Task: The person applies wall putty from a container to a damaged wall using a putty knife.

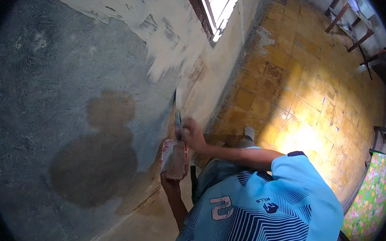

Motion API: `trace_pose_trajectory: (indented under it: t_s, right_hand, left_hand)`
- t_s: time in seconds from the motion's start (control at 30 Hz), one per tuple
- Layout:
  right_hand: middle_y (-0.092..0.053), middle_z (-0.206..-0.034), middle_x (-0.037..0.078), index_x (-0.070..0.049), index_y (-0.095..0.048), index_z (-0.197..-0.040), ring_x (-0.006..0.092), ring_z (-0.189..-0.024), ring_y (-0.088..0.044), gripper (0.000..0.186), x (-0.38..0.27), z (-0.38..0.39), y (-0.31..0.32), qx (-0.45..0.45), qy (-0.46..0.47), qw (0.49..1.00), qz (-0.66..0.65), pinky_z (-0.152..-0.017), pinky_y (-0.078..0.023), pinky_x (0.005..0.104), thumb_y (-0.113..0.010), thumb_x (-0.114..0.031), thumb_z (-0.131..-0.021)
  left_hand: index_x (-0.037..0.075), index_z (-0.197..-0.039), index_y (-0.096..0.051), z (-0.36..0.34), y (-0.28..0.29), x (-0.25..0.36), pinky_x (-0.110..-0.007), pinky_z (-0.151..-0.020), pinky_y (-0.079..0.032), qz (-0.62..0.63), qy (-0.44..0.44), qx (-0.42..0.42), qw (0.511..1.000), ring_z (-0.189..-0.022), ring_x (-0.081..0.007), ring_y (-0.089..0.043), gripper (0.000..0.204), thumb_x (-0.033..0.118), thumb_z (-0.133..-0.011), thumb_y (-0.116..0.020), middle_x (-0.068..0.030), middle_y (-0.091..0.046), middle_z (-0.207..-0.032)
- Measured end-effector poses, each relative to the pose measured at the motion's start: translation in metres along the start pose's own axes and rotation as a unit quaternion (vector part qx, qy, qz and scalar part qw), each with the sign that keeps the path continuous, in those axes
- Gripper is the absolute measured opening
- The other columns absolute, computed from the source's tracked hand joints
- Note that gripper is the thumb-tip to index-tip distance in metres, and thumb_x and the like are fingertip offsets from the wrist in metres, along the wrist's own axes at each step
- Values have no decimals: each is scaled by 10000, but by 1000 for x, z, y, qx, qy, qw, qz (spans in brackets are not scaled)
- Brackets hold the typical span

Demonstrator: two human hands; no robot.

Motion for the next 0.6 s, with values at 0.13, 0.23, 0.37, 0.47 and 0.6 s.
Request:
trace_pose_trajectory:
  t_s: [0.13, 0.23, 0.37, 0.47, 0.6]
  right_hand:
    - [-573, -897, 79, -13, -575, -1059, 146, -753, -606, 227, -25, -1, 40, 23, -26, 996, 83, -668, -506, 285, -651, -52, -849]
    - [-621, -797, 71, 28, -603, -1037, 123, -668, -614, 222, -63, -83, 80, 79, -115, 990, 3, -635, -512, 274, -664, -72, -848]
    - [-644, -748, 62, 65, -597, -1044, 126, -634, -621, 254, -76, -146, 83, 68, -91, 993, -19, -586, -509, 269, -672, -87, -854]
    - [-656, -743, 83, 68, -597, -1053, 132, -631, -624, 275, -19, -141, 50, 76, -87, 993, 13, -568, -509, 276, -685, -96, -851]
    - [-661, -759, 82, 52, -615, -1042, 134, -681, -633, 264, 22, -48, 13, 29, -34, 994, 104, -609, -514, 290, -702, -90, -837]
  left_hand:
    - [56, -1394, -377, -8, 6, -3, -526, -858, -523, -37, -24, 1, 999, -1207, -345, -500, 645, 368, -855, -543, -169, -463, -1353]
    - [53, -1365, -404, -1, 1, 0, -505, -948, -465, -21, -11, -16, 1000, -1226, -332, -484, 612, 356, -853, -550, -151, -462, -1347]
    - [60, -1374, -397, -3, 15, -6, -505, -937, -471, 24, -30, -35, 999, -1227, -333, -483, 618, 365, -856, -541, -148, -459, -1352]
    - [66, -1381, -392, -8, 23, -8, -504, -929, -476, 58, -47, -51, 996, -1228, -334, -482, 622, 372, -859, -535, -145, -457, -1356]
    - [79, -1400, -374, 4, 1, 5, -505, -901, -493, 38, -49, -72, 995, -1229, -332, -482, 643, 391, -857, -522, -136, -462, -1354]
Point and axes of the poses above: each hand's wrist, its own z-axis away from the middle knuckle, its own y-axis out of the back of the hand, x = y × z, the point moved 2 cm from there along -z, towards the middle knuckle
